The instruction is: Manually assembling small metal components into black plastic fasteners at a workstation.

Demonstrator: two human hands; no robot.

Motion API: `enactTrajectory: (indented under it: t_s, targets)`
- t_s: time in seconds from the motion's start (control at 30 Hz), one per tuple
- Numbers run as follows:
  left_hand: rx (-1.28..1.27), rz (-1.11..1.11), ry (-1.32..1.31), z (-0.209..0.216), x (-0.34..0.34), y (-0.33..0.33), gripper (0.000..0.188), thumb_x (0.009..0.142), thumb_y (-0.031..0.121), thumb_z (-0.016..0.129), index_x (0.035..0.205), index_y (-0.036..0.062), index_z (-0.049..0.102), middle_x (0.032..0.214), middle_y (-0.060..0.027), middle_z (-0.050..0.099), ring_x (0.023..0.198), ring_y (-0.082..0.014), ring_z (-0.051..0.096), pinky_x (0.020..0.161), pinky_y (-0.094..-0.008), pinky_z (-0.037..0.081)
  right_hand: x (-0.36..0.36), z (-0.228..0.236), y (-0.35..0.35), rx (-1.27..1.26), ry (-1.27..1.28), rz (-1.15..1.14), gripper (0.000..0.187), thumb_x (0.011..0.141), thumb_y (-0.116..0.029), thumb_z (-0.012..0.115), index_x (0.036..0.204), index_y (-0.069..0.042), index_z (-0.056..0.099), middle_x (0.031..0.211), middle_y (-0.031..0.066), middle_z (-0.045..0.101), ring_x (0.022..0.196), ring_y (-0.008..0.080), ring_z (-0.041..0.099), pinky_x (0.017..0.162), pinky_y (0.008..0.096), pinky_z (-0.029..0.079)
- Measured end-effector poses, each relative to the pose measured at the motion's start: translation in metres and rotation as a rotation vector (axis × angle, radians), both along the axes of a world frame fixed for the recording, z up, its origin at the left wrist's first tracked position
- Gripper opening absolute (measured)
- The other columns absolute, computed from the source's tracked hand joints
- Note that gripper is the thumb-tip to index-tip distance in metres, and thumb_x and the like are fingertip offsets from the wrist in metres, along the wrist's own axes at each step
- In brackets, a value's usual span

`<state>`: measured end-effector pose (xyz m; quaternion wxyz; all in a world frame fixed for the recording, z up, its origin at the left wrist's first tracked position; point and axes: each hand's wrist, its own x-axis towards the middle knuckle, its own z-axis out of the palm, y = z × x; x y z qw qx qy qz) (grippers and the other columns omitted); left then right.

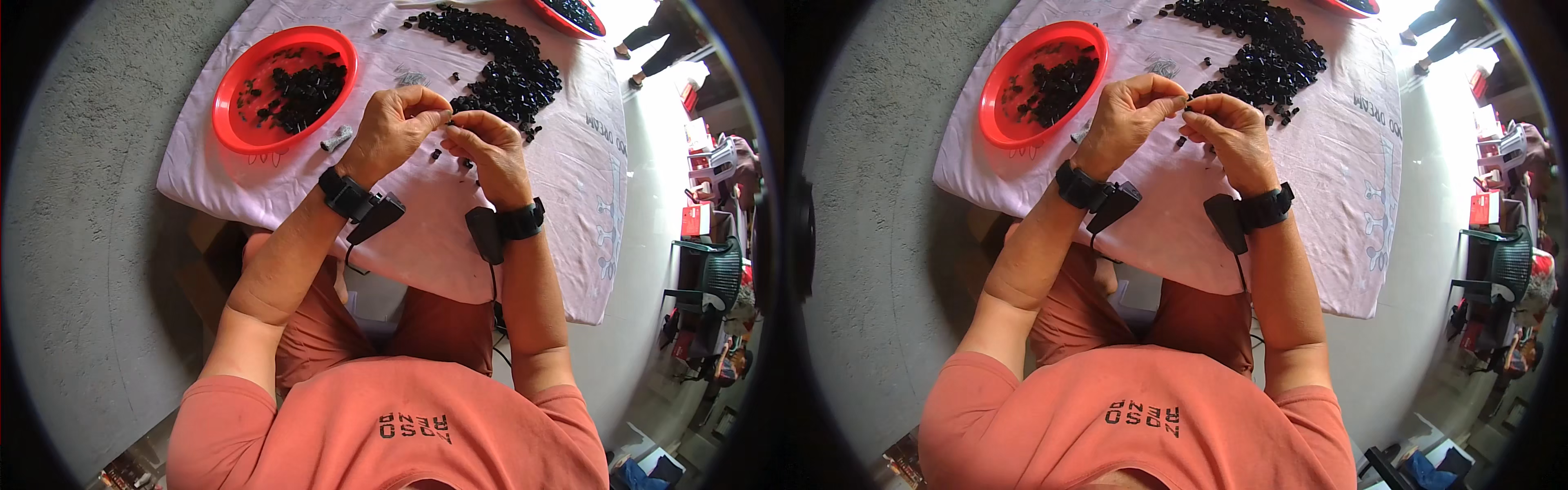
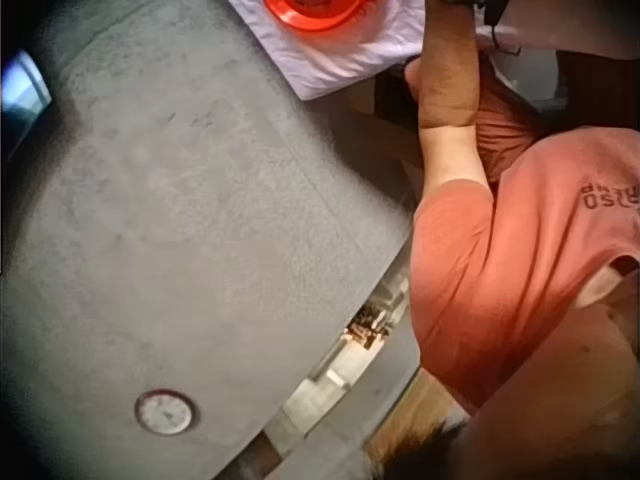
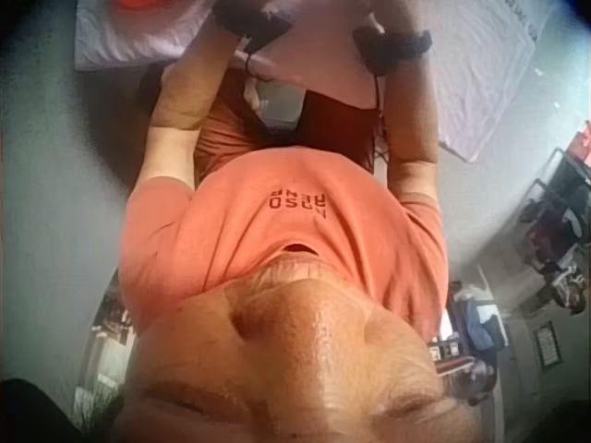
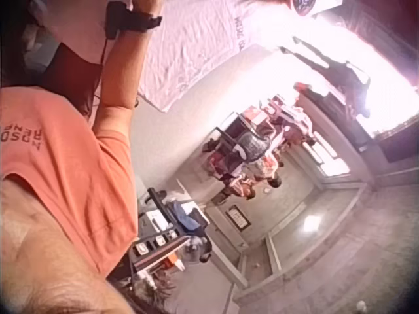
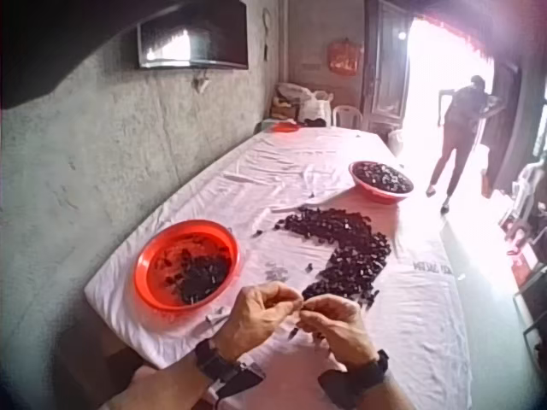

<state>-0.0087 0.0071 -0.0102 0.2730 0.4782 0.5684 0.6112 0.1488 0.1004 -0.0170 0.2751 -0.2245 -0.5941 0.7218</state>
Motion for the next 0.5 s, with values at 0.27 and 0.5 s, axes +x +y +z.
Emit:
enactTrajectory:
  t_s: [0.27,0.5]
  targets:
    - [-0.020,0.026,0.034,-0.0010,0.0034,0.0000,0.009,0.090,0.007,0.068,0.096,0.0007,0.072,0.083,-0.0051,0.072,0.076,-0.0086,0.064,0.068,-0.0243,0.052,-0.0008,-0.0005,-0.0011,0.023,0.004,-0.019,0.013,0.092,-0.009,0.069,0.101,-0.001,0.070,0.089,0.0050,0.072,0.077,0.0106,0.070,0.069,0.0211,0.054]
    - [-0.057,0.032,0.099,0.0042,0.0064,-0.0021,0.009,0.092,0.005,0.067,0.098,-0.0015,0.070,0.087,-0.0037,0.071,0.082,-0.0073,0.063,0.072,-0.0229,0.053,0.0005,0.0029,-0.0023,-0.024,-0.042,0.007,0.014,0.096,-0.012,0.064,0.105,-0.002,0.070,0.091,0.0068,0.073,0.080,0.0129,0.072,0.069,0.0225,0.056]
